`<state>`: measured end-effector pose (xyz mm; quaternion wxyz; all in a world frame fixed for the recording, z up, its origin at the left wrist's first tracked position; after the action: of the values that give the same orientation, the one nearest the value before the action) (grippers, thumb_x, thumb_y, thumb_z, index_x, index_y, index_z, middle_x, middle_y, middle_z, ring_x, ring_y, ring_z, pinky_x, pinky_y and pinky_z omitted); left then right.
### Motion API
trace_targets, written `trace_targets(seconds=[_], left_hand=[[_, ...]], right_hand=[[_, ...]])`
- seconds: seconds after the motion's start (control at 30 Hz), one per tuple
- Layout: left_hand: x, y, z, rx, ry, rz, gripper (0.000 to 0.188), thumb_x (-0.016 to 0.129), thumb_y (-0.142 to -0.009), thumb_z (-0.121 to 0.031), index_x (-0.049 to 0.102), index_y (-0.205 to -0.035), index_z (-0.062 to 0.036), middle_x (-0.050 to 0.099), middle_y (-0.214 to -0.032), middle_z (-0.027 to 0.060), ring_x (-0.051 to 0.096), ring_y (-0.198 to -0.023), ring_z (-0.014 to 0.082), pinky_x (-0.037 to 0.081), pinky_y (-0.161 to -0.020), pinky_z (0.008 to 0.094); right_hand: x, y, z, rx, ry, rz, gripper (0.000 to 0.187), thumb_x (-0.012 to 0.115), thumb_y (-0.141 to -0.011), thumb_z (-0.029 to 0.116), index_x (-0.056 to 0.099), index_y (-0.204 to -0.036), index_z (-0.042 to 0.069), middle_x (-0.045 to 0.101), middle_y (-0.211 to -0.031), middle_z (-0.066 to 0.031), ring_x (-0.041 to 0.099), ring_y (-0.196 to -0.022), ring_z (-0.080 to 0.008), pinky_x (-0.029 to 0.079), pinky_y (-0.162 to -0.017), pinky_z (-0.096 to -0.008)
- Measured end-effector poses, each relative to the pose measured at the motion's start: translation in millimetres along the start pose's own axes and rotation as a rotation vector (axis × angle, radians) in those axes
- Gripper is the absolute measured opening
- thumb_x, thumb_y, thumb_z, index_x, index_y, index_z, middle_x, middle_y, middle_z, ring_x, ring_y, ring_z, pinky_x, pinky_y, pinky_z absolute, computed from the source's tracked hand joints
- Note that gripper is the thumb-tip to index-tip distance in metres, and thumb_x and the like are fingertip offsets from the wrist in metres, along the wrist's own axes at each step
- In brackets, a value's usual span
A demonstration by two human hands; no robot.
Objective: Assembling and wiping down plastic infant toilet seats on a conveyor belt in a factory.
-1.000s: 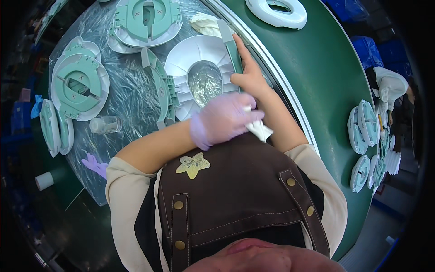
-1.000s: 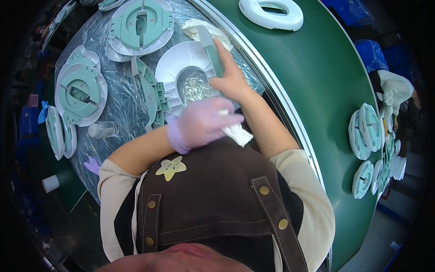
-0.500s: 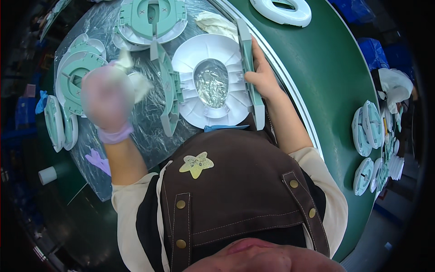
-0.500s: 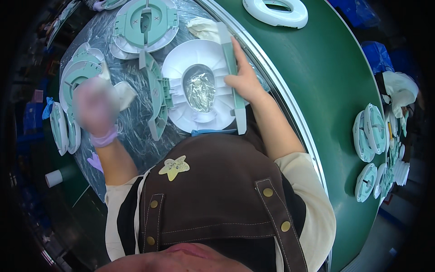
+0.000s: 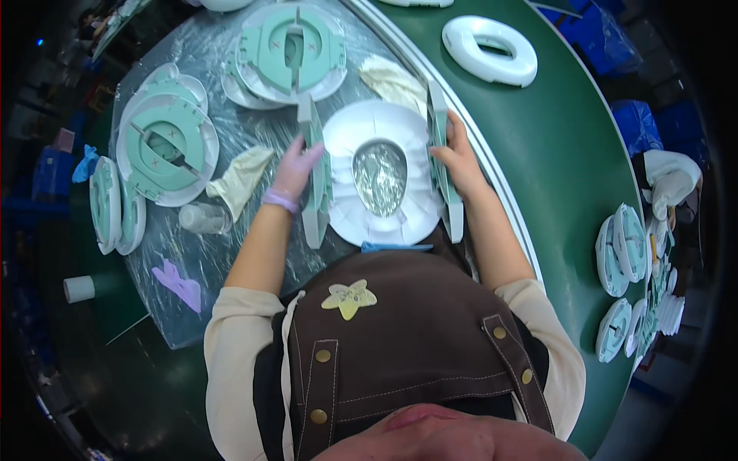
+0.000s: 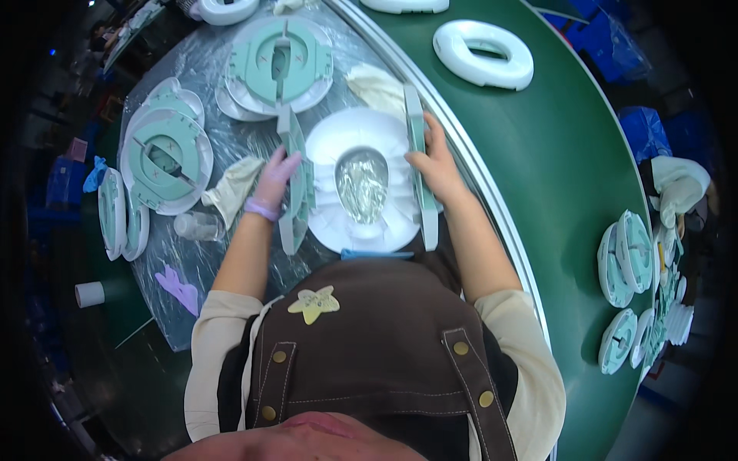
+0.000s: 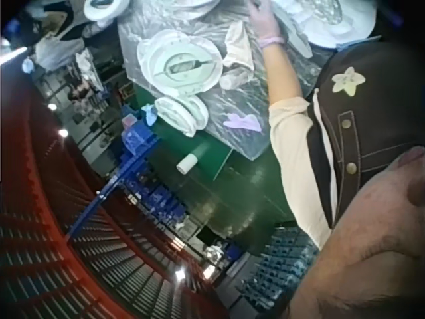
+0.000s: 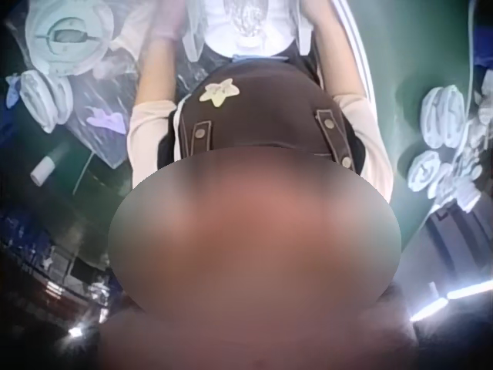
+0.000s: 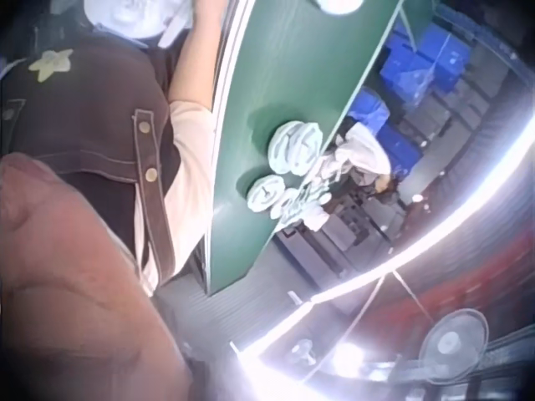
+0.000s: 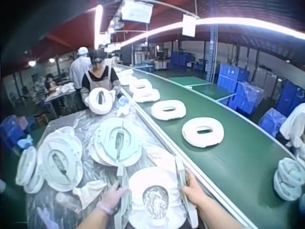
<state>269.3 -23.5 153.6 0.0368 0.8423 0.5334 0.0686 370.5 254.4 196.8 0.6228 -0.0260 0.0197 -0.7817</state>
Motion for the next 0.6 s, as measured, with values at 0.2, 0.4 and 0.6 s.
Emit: trace_targets(seconds=[0.2,0.4,0.6], left_hand=[[20,35,-47,0.294,-0.016,-0.099,0.067,0.065,-0.076,-0.014,0.033,-0.133,-0.0001,0.053,-0.110,0.0091,0.054,-0.092,0.0162,0.044,-0.082,0.0285],[37,102,-98,1.486,-0.733,-0.227,0.059,0.071,-0.067,-0.008,0.042,-0.118,-0.0061,0.046,-0.107,0.0105,0.053,-0.088,0.0275,0.045,-0.077,0.0357],[23,92,-62,1.215,-0.958,-0.199,0.059,0.073,-0.060,-0.008,0.044,-0.112,-0.0072,0.044,-0.104,0.0107,0.049,-0.096,0.0285,0.043,-0.078,0.0393]], right_hand=[[-11,30,13,-0.243,-0.082,-0.027,0.056,0.055,-0.086,0.019,0.032,-0.132,-0.001,0.045,-0.125,-0.0153,0.043,-0.117,-0.0236,0.033,-0.098,-0.0341],[-6,63,59,-1.173,0.460,0.018,0.056,0.064,-0.079,0.016,0.036,-0.127,0.008,0.051,-0.115,-0.0186,0.047,-0.112,-0.0290,0.041,-0.092,-0.0388],[-15,65,45,-0.960,0.760,0.163,0.050,0.071,-0.069,0.001,0.046,-0.113,0.005,0.053,-0.109,-0.0182,0.051,-0.106,-0.0333,0.040,-0.091,-0.0434]])
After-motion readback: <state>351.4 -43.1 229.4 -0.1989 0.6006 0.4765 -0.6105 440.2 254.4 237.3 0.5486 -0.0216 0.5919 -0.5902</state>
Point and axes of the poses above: each hand's wrist, its own y-axis away from the middle knuckle, its own x-axis out of the palm, z = x × y, the point moved 3 cm from there along -y, towards the middle knuckle
